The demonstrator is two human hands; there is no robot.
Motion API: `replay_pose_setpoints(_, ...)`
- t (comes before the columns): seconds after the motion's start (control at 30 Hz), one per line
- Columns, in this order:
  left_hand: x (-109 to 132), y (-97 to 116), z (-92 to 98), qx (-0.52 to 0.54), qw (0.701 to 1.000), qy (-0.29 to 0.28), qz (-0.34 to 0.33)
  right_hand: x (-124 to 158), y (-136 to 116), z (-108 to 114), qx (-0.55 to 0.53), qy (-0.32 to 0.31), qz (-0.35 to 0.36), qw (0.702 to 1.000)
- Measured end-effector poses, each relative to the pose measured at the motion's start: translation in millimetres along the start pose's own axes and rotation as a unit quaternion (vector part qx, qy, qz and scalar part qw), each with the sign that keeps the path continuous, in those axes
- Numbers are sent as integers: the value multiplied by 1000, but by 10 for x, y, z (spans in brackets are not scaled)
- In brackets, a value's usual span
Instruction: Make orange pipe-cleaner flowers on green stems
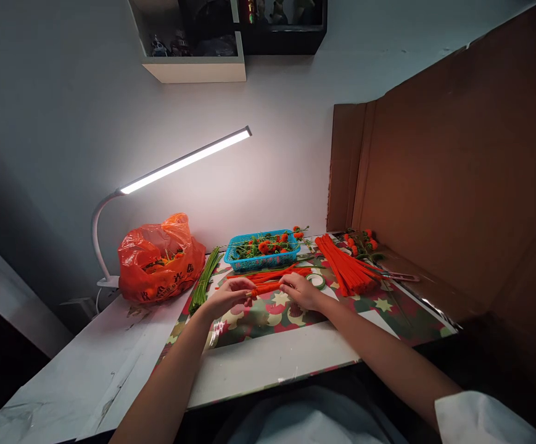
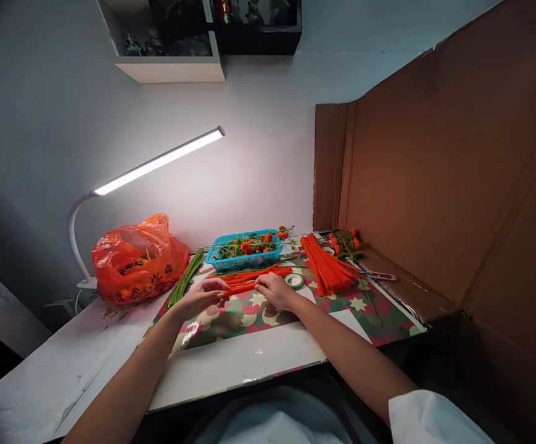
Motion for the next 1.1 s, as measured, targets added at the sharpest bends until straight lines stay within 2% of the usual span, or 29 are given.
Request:
replay_pose_setpoints(0.17, -34, 88, 125, -51, 990, 107, -76, 0, 86, -26, -55, 9, -68, 996)
replay_pose_setpoints(0.27, -41, 93, 179, -85, 979, 162, -89, 8, 81, -20, -60, 18, -74, 995)
replay_pose_setpoints(0.33, -47, 81, 202, -96, 975, 179, -86, 12, 81, -23, -69, 18, -74, 995)
replay_pose_setpoints(0.47, -64, 64, 219, -99, 975, 181, -78, 2, 109, -86, -143, -6, -82, 986)
replay_pose_setpoints(0.6, -73, 67, 228, -101, 974, 185, -86, -18, 120, -200, -285, -54, -94, 952)
replay_pose_setpoints(0.7, -85, 62, 214, -125, 972, 178, -89, -23, 111, -232, -335, -70, -101, 934)
replay_pose_setpoints(0.87, -98, 36, 179, -158, 971, 162, -80, -3, 128, -202, -319, -61, -120, 938)
replay_pose_setpoints(1.1, -92, 47, 158, -173, 969, 159, -79, 27, 59, -120, -178, -39, -99, 978)
Point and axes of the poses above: each hand's wrist, its own x-axis away from the middle knuckle, its own z-axis out of the back of the hand, y = z × x, the point moved 7 cm from there along -x, towards the middle knuckle, and after that the axes turned 5 degrees about -y, right-handed, at the moved point
